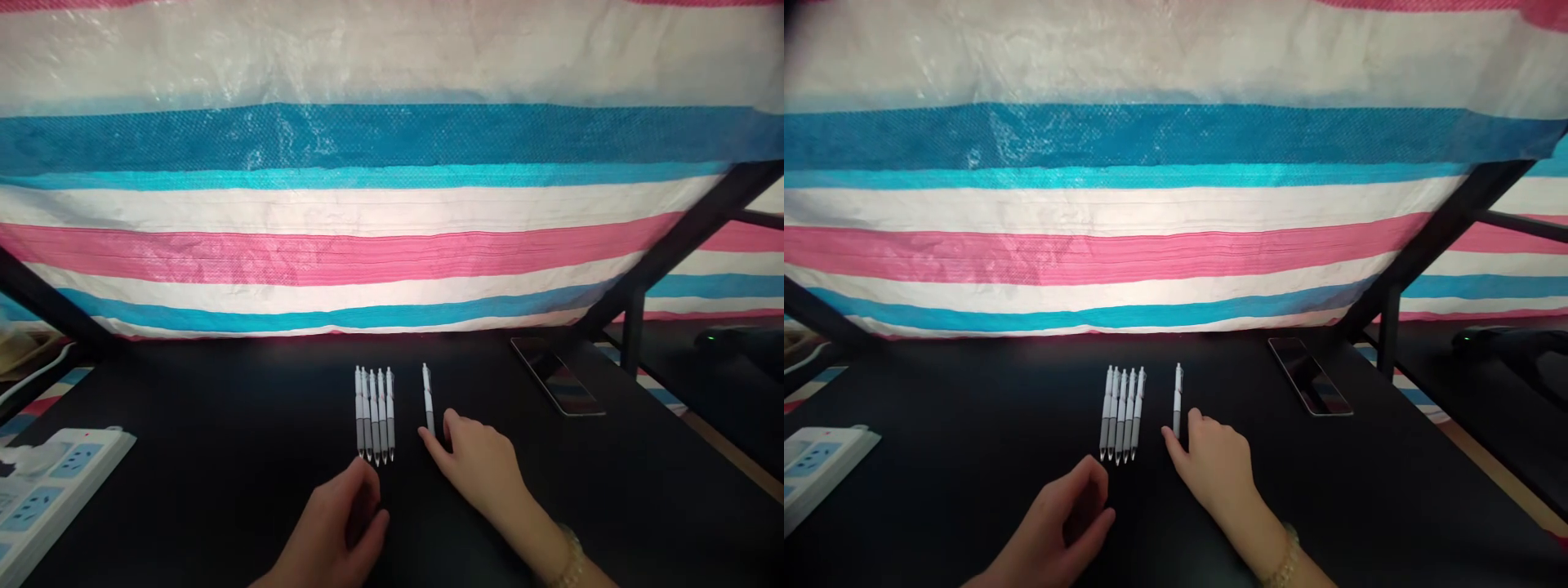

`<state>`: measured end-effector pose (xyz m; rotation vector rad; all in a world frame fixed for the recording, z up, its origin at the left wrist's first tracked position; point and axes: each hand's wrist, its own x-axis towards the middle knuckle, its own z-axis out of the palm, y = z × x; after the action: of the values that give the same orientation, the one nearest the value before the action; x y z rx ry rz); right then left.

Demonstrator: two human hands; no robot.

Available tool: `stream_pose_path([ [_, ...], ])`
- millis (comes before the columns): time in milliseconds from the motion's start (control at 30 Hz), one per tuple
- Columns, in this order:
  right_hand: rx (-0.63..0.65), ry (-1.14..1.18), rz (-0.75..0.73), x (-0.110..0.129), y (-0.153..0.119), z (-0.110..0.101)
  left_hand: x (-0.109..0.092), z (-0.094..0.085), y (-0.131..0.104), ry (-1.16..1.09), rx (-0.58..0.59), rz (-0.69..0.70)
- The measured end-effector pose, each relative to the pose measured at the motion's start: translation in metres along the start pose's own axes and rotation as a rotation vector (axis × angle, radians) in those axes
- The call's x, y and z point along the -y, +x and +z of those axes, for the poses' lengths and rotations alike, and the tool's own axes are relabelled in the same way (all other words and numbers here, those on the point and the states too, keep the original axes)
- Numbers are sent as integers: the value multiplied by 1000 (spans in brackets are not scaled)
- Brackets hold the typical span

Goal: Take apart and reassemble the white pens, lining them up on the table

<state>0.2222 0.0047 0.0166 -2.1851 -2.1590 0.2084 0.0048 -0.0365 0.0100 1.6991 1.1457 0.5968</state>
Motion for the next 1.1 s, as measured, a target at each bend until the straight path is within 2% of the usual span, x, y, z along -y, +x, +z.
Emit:
stream_pose_path([
  [133,40,9,11,1,4,5,2,4,-2,-32,51,10],
  [333,62,116,8,-1,2,-1,2,2,-3,-186,-18,-29],
  [400,41,235,-19,1,-1,-5,1,0,-2,-259,-71,-46],
  [500,39,624,-117,5,-9,-11,2,-2,-1,-411,-95,-84],
  [600,174,991,-195,11,-18,-16,5,-5,0,-521,-66,-89],
  [767,447,1302,-200,17,-26,-14,8,-11,0,-492,-100,48],
  [833,505,1361,-203,19,-27,-11,12,-11,-1,-439,-140,90],
  [967,556,1374,-242,19,-29,-9,31,-3,-6,-391,-330,122],
  [1100,608,1303,-304,19,-32,-12,50,7,-15,-404,-389,167],
])
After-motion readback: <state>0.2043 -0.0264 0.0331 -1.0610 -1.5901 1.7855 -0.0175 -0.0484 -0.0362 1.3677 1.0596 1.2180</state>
